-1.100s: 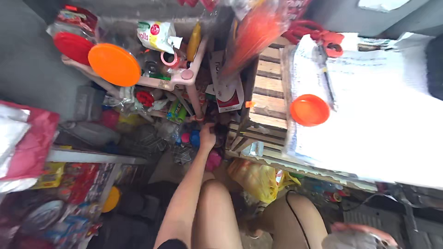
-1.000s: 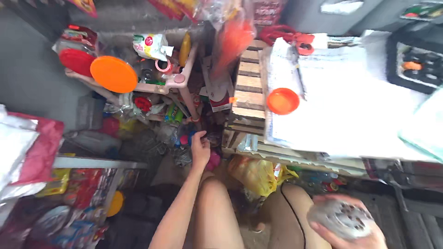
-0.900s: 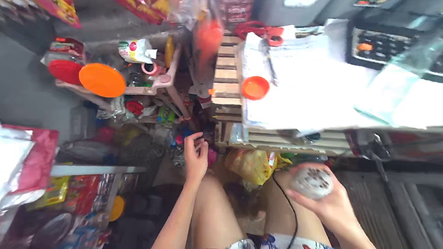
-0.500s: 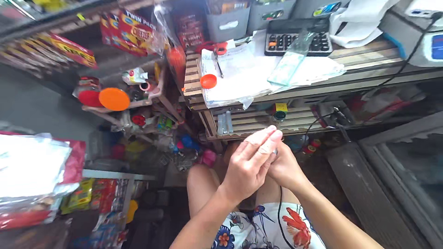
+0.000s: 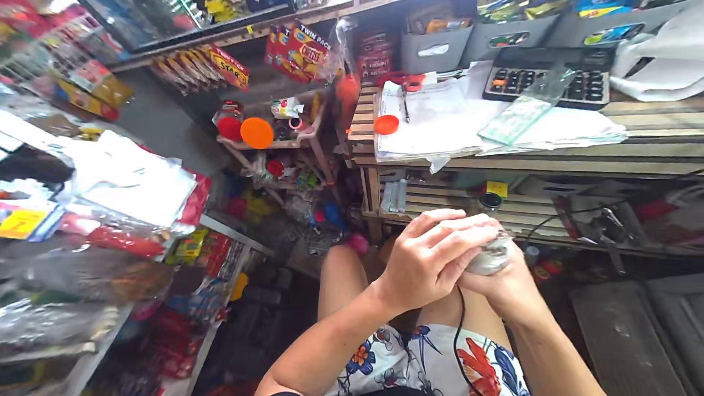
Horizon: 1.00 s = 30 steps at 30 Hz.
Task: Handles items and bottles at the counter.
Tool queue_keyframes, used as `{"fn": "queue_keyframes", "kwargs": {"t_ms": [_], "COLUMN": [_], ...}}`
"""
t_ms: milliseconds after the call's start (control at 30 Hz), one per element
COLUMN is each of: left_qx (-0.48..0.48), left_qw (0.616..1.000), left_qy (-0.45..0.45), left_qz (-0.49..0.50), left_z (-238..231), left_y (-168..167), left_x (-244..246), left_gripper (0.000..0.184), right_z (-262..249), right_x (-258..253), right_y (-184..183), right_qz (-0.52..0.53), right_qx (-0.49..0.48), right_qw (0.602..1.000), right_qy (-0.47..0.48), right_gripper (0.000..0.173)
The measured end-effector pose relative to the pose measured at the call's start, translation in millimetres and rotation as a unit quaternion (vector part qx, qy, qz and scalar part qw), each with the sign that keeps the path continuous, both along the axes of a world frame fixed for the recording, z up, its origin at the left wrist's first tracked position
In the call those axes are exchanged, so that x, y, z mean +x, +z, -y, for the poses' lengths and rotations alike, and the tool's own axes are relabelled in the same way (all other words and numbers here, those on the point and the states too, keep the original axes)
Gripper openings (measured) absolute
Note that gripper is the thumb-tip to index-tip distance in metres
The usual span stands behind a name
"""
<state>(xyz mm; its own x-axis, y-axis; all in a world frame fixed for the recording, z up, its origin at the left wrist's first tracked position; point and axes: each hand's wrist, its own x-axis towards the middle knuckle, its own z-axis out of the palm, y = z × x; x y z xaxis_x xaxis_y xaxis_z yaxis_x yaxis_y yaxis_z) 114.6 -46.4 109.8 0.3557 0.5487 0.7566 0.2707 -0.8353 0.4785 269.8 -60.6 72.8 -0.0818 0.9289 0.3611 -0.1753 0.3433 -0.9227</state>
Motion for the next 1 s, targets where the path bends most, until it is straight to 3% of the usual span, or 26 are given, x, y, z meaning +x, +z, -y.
{"fn": "queue_keyframes", "kwargs": {"t_ms": [133, 267, 433, 567, 633, 700, 833, 933, 1000], "left_qx": [0.026, -0.013, -0.1, -0.15, -0.182, -0.194, -0.112, -0.142, -0.196], "left_qw": [0.999, 0.997, 0.957, 0.931, 0.912, 0.902, 0.94, 0.98, 0.978], "left_qy": [-0.02, 0.074, 0.252, 0.28, 0.284, 0.283, 0.258, 0.131, 0.018], "left_qz": [-0.002, 0.03, -0.098, -0.178, -0.233, -0.263, -0.193, -0.043, 0.068], "left_z": [4.3, -13.4, -115.8, -196.0, -219.6, -230.3, -217.5, -165.2, -117.1], "left_y": [1.1, 19.9, 31.5, 36.3, 34.5, 31.4, 34.8, 48.7, 49.9], "left_x": [1.9, -21.7, -54.7, -52.6, -50.7, -49.8, -44.4, -25.4, -8.9], "left_gripper": [0.022, 0.021, 0.027, 0.045, 0.057, 0.057, 0.05, 0.045, 0.047], "right_z": [-3.4, -6.6, -14.9, -23.0, -23.7, -21.1, -19.7, -17.4, -18.2], "right_x": [4.7, 22.8, 19.5, 17.0, 17.5, 19.5, 32.2, 30.2, 29.1], "right_y": [0.2, -0.9, 2.0, 11.5, 13.0, 13.5, 9.0, 4.8, 4.3], "right_qz": [-0.026, -0.088, -0.01, 0.027, 0.055, 0.06, 0.049, 0.022, 0.033], "right_qx": [-0.013, -0.019, -0.007, 0.042, 0.077, 0.075, 0.067, 0.033, 0.02], "right_qw": [0.999, 0.995, 0.996, 0.991, 0.989, 0.988, 0.986, 0.987, 0.986], "right_qy": [-0.028, -0.032, -0.089, -0.123, -0.117, -0.119, -0.143, -0.157, -0.161], "right_gripper": [0.068, 0.073, 0.073, 0.069, 0.067, 0.065, 0.069, 0.069, 0.071]}}
